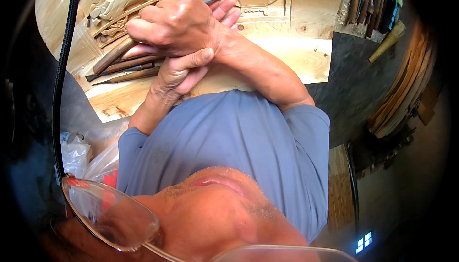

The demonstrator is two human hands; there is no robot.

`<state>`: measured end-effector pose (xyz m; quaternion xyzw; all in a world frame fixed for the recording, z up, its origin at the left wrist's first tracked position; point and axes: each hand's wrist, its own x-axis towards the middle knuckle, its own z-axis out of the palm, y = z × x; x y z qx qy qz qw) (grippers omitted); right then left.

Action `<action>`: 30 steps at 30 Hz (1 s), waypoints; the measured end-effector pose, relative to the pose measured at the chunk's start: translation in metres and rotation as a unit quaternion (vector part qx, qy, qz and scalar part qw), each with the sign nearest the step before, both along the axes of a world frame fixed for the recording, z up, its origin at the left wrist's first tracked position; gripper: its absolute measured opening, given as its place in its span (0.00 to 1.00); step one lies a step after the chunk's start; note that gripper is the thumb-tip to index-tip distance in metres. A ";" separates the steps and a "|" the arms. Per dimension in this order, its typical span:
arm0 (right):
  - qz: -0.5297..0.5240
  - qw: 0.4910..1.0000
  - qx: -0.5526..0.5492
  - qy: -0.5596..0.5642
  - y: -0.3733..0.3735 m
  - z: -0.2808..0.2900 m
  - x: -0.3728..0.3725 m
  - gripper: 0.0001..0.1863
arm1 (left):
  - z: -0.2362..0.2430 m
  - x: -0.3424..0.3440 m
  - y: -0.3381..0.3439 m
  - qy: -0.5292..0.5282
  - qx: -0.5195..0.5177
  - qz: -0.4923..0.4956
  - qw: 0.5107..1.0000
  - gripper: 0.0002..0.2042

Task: The person carves a wooden panel by striking a chisel with a mallet and using a hand chisel for fine details.

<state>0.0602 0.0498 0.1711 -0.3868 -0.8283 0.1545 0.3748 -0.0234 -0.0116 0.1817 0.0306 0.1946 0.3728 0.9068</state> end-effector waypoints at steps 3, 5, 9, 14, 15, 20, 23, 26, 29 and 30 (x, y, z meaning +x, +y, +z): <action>0.011 0.999 0.012 -0.035 0.002 0.004 0.006 0.25 | -0.004 -0.007 -0.004 0.002 -0.016 -0.010 1.000 0.48; -0.001 0.998 0.042 -0.038 0.000 0.003 0.003 0.25 | 0.003 -0.011 -0.012 0.035 -0.023 0.008 0.999 0.40; -0.009 0.998 0.055 -0.025 -0.004 0.003 0.000 0.26 | 0.037 -0.057 -0.046 0.161 0.001 0.041 0.986 0.32; -0.017 0.998 0.052 -0.038 -0.004 -0.003 0.005 0.26 | 0.082 -0.206 -0.006 0.582 0.211 0.278 0.734 0.50; -0.023 0.997 0.055 -0.039 -0.005 0.001 0.007 0.26 | 0.096 -0.256 0.017 0.510 0.266 0.340 0.743 0.52; -0.013 0.997 0.070 -0.032 -0.007 -0.010 0.000 0.24 | 0.044 -0.144 0.081 0.626 0.405 0.110 0.658 0.62; -0.028 0.997 0.061 -0.035 -0.007 -0.006 0.004 0.25 | 0.048 -0.119 0.082 0.454 0.407 0.123 0.783 0.57; -0.031 0.996 0.065 -0.045 -0.006 -0.005 0.005 0.25 | 0.034 -0.122 0.080 0.466 0.392 0.201 0.767 0.56; -0.032 0.997 0.062 -0.039 -0.007 -0.004 0.004 0.24 | 0.033 -0.122 0.072 0.494 0.373 0.226 0.753 0.57; -0.025 0.997 0.059 -0.041 -0.008 -0.006 0.003 0.23 | 0.039 -0.120 0.063 0.510 0.373 0.164 0.758 0.57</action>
